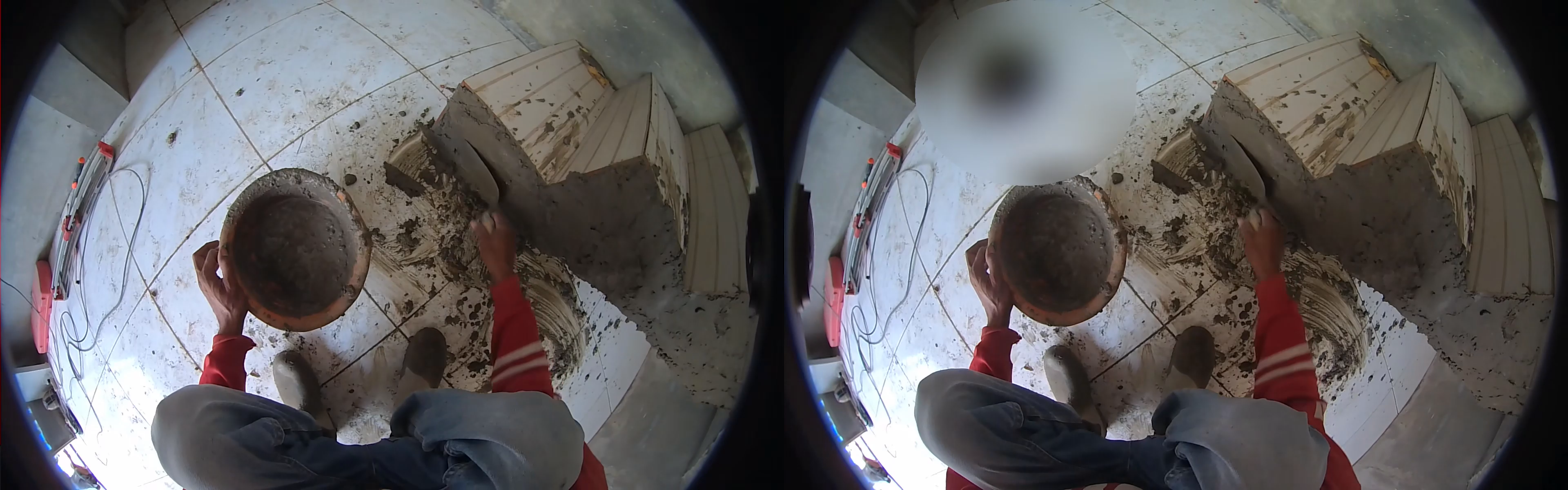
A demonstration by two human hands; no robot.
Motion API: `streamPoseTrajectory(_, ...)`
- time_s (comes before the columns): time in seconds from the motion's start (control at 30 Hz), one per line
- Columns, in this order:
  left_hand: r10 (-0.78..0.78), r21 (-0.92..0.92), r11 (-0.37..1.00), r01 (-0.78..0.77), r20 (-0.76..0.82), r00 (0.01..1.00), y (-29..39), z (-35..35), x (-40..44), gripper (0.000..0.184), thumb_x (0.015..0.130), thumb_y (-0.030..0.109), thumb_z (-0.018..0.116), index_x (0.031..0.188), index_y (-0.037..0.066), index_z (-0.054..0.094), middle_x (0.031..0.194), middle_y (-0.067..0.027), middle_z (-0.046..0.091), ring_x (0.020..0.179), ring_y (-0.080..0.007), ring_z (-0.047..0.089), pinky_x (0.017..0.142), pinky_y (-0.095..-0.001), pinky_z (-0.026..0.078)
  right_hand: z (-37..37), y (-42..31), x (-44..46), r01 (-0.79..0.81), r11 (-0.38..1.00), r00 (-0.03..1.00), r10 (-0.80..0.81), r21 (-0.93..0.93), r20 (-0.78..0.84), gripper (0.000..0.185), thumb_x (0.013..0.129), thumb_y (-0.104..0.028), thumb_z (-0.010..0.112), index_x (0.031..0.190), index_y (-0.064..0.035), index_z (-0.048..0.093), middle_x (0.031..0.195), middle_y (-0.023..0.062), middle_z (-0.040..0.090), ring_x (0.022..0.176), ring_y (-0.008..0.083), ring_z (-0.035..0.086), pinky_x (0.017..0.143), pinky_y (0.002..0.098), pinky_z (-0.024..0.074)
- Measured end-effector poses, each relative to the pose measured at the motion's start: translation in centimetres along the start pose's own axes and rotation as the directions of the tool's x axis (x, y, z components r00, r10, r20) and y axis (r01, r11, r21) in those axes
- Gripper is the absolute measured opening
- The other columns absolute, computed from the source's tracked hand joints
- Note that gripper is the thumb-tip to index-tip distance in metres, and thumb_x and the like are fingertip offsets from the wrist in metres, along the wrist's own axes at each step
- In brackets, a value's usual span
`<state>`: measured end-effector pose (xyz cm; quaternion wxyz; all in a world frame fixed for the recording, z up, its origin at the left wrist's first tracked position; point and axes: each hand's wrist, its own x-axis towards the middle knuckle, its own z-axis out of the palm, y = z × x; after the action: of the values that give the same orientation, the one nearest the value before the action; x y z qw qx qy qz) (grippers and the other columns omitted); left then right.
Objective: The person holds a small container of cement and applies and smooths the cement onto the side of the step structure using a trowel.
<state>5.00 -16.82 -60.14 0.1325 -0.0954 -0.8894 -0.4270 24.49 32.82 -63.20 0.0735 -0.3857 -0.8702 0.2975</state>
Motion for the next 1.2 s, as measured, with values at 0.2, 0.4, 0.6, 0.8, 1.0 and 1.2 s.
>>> streamPoseTrajectory(0.2,-0.047,-0.102,0.994,0.047,0.004,0.999,0.6,0.8,0.5,0.037,0.112,0.027,0.052,0.111,-0.006,0.069,0.113,-0.0169,0.063,0.102,-0.028,0.063,0.089,-0.0399,0.05,-0.7,1.9,-7.0,0.197,0.949,0.967,-0.23,-0.247,-0.113,0.042,0.101,-0.026,0.067,0.133,-0.0003,0.057,0.104,0.0259,0.071,0.096,0.0454,0.07,0.079,0.0543,0.056)
streamPoseTrajectory(0.4,-0.048,-0.06,0.997,0.05,0.031,0.998,1.1,0.2,0.2,0.047,0.113,0.034,0.048,0.112,-0.008,0.069,0.114,-0.0206,0.065,0.107,-0.0334,0.062,0.098,-0.043,0.048,1.5,-2.5,-4.7,0.108,0.97,0.99,-0.124,-0.217,-0.061,0.032,0.101,-0.021,0.066,0.125,-0.0015,0.057,0.108,0.0248,0.07,0.098,0.0456,0.07,0.076,0.0558,0.0561)
streamPoseTrajectory(0.6,0.004,-0.032,0.999,-0.003,0.035,0.999,0.4,0.2,0.2,0.04,0.113,0.03,0.051,0.106,-0.006,0.068,0.112,-0.0157,0.062,0.098,-0.0258,0.061,0.085,-0.0396,0.05,1.8,-2.6,-2.7,0.123,0.954,0.977,-0.164,-0.272,-0.134,0.028,0.1,-0.016,0.067,0.122,-0.0029,0.055,0.102,0.0234,0.07,0.092,0.0466,0.071,0.076,0.0573,0.0556)
streamPoseTrajectory(0.8,-0.049,-0.039,0.998,0.05,0.028,0.998,0.8,0.2,0.1,0.044,0.113,0.032,0.051,0.11,-0.008,0.069,0.113,-0.0199,0.065,0.105,-0.0321,0.063,0.095,-0.042,0.048,1.2,-1.7,-3.2,0.035,0.977,0.983,-0.071,-0.212,-0.167,0.027,0.1,-0.019,0.066,0.121,-0.0037,0.057,0.104,0.0227,0.072,0.092,0.0468,0.071,0.076,0.0588,0.0553)
streamPoseTrajectory(1.0,-0.005,-0.049,0.999,0.003,-0.028,1.0,0.6,0.5,0.0,0.039,0.113,0.028,0.051,0.107,-0.006,0.069,0.111,-0.0157,0.061,0.097,-0.0256,0.062,0.084,-0.0391,0.051,-0.2,-3.1,-0.8,0.067,0.969,0.987,-0.099,-0.24,-0.125,0.032,0.101,-0.024,0.067,0.123,-0.0027,0.06,0.106,0.0244,0.074,0.097,0.0476,0.072,0.08,0.0585,0.0564)
streamPoseTrajectory(1.2,-0.004,-0.028,1.0,0.004,0.001,1.0,0.2,0.5,-0.1,0.038,0.113,0.028,0.052,0.11,-0.005,0.069,0.113,-0.0155,0.061,0.098,-0.0255,0.064,0.082,-0.0396,0.053,0.1,-4.6,3.7,0.271,0.961,0.925,-0.275,-0.052,-0.264,0.045,0.099,-0.028,0.072,0.126,0.0079,0.067,0.11,0.0285,0.073,0.093,0.0489,0.072,0.081,0.0556,0.0565)
